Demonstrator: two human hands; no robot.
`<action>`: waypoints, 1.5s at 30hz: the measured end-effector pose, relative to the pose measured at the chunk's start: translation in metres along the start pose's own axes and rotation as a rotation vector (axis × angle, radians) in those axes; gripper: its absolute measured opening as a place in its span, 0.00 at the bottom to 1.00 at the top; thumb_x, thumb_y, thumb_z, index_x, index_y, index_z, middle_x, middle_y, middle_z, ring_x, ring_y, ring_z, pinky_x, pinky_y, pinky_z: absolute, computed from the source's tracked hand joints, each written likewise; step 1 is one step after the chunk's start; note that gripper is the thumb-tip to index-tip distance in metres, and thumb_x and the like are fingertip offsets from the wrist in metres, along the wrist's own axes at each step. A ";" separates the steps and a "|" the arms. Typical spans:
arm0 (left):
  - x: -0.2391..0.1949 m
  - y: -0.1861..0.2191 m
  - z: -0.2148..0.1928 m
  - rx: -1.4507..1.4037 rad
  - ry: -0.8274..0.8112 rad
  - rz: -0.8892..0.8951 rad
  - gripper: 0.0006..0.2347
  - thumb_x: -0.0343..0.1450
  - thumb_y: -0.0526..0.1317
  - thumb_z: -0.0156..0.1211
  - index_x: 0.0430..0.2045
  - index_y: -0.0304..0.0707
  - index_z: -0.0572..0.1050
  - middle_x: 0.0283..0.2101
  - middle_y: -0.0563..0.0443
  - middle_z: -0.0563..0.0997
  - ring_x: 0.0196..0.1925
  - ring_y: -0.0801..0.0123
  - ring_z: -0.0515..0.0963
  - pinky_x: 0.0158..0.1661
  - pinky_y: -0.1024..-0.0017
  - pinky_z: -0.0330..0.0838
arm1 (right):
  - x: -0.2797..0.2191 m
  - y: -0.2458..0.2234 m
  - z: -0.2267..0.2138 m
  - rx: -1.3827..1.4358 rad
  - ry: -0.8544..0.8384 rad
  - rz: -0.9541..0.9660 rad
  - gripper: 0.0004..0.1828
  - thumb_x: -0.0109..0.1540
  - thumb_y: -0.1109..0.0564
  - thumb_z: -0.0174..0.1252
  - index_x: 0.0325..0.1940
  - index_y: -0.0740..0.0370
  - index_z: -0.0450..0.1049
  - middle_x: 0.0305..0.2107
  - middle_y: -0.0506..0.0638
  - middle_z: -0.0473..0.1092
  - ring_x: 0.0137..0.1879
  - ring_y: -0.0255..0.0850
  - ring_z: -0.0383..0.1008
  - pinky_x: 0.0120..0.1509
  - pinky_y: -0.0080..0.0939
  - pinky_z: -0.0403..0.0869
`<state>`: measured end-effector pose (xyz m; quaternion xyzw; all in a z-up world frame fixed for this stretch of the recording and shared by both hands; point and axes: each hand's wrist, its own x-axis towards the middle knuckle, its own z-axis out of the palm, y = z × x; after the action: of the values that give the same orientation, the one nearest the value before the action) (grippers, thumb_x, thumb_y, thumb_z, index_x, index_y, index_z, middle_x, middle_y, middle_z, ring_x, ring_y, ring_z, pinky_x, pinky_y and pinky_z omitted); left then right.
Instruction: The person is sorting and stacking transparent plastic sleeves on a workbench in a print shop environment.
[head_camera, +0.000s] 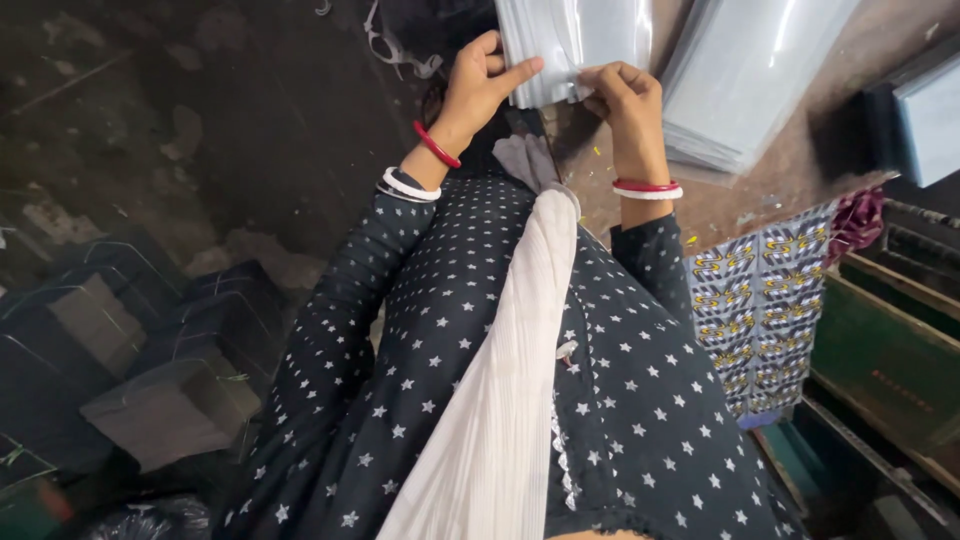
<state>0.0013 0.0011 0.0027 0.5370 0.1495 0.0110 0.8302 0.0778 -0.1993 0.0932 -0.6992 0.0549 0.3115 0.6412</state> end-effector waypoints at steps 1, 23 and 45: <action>0.000 0.001 0.000 0.011 -0.005 -0.001 0.15 0.72 0.36 0.70 0.48 0.27 0.75 0.39 0.44 0.88 0.38 0.74 0.86 0.40 0.77 0.80 | 0.001 0.002 -0.003 -0.019 -0.024 0.000 0.09 0.67 0.58 0.57 0.37 0.64 0.79 0.37 0.45 0.79 0.41 0.28 0.75 0.48 0.28 0.72; 0.017 -0.020 0.014 0.301 0.279 0.119 0.20 0.59 0.42 0.78 0.40 0.32 0.79 0.38 0.45 0.86 0.35 0.69 0.86 0.37 0.70 0.80 | -0.003 0.035 -0.221 -0.532 0.423 -0.556 0.08 0.78 0.58 0.55 0.54 0.67 0.70 0.39 0.58 0.75 0.40 0.46 0.80 0.41 0.43 0.78; 0.006 -0.033 -0.007 0.052 0.150 -0.061 0.23 0.60 0.48 0.77 0.41 0.30 0.80 0.37 0.46 0.85 0.38 0.70 0.82 0.38 0.73 0.75 | 0.015 -0.004 -0.014 -0.894 0.328 -0.820 0.07 0.70 0.66 0.60 0.52 0.68 0.77 0.40 0.57 0.77 0.42 0.43 0.78 0.44 0.38 0.75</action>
<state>0.0008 -0.0050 -0.0308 0.5514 0.2279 0.0219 0.8022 0.0970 -0.2068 0.0886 -0.9027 -0.2556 -0.0780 0.3374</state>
